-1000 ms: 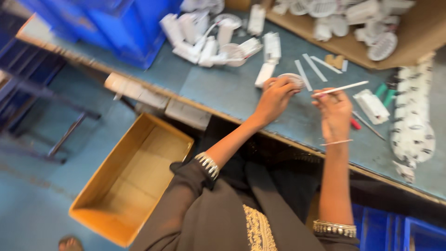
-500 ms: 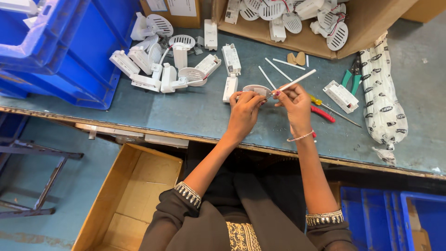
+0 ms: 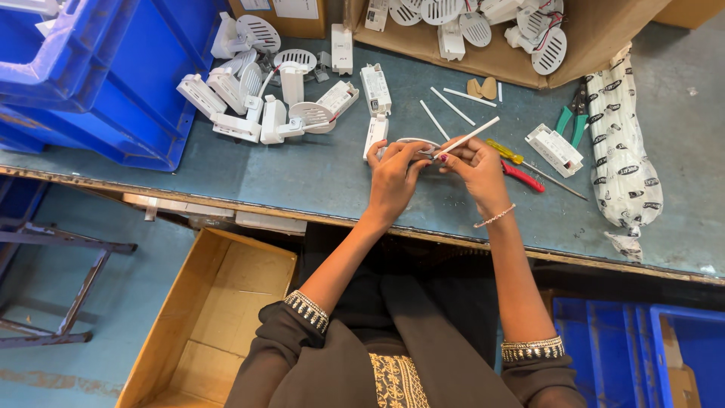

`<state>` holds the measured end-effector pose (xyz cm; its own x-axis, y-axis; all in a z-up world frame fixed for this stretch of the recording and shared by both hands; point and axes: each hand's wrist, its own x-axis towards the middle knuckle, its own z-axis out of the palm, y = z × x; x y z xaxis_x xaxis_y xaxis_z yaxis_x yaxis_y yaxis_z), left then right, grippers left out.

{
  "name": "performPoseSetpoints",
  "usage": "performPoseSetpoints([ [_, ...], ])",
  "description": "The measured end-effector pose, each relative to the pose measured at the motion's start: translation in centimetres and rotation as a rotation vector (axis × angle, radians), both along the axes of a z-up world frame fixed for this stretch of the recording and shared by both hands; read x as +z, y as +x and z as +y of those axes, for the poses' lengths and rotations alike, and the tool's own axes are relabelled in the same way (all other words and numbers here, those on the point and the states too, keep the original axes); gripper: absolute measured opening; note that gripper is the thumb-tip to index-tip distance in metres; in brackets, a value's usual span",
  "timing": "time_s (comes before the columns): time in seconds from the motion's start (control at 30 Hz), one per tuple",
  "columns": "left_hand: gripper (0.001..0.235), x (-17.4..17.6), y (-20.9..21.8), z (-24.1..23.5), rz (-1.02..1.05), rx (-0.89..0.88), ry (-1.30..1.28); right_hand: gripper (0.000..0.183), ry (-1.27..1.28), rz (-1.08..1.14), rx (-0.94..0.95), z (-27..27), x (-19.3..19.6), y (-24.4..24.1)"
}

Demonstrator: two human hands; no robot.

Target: The person assembles white plastic electrical components at a workbench. They insert white plastic rods into the components, use red-handled pliers to trim the rods, and place the finished units into a cardboard box.

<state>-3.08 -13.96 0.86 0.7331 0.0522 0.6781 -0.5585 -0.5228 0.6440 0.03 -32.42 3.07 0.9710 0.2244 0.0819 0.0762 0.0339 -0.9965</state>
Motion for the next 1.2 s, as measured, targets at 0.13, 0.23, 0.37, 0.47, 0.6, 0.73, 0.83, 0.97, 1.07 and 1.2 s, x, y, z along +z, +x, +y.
performPoseSetpoints([
  [0.13,0.024,-0.1,-0.1,-0.2,-0.014,0.014,-0.006,0.014,-0.011,0.02,0.014,-0.4,-0.1,0.3],
  [0.23,0.02,-0.1,-0.1,-0.2,-0.046,0.012,0.012,0.014,0.016,0.05,0.03,-0.4,-0.1,0.6],
  [0.37,0.018,-0.2,-0.1,-0.2,-0.073,0.012,0.023,0.017,0.031,0.077,0.044,-0.5,0.0,0.7],
  [0.47,0.018,-0.4,-0.1,-0.2,-0.069,0.014,0.021,0.017,0.044,0.085,0.049,-0.3,0.2,0.7],
  [0.6,0.017,-0.7,0.2,-0.3,-0.054,0.026,-0.004,0.015,0.024,0.03,0.06,0.0,-0.2,0.5],
  [0.73,0.018,-0.5,0.3,-0.2,-0.028,0.005,-0.047,0.013,0.035,-0.009,0.058,0.1,-1.4,0.5],
  [0.83,0.026,0.4,0.3,0.1,-0.053,0.001,-0.053,0.012,0.041,-0.071,0.009,0.6,-2.5,0.8],
  [0.97,0.06,1.5,1.2,1.8,-0.148,0.144,0.164,0.012,0.042,-0.118,-0.051,0.8,-3.5,1.1],
  [1.07,0.058,1.6,3.0,3.5,-0.008,0.033,0.234,0.012,0.035,-0.143,-0.047,0.7,-3.7,1.1],
  [1.2,0.039,1.0,4.7,4.2,0.189,-0.103,0.253,0.015,0.039,-0.125,-0.005,0.5,-3.0,1.4],
])
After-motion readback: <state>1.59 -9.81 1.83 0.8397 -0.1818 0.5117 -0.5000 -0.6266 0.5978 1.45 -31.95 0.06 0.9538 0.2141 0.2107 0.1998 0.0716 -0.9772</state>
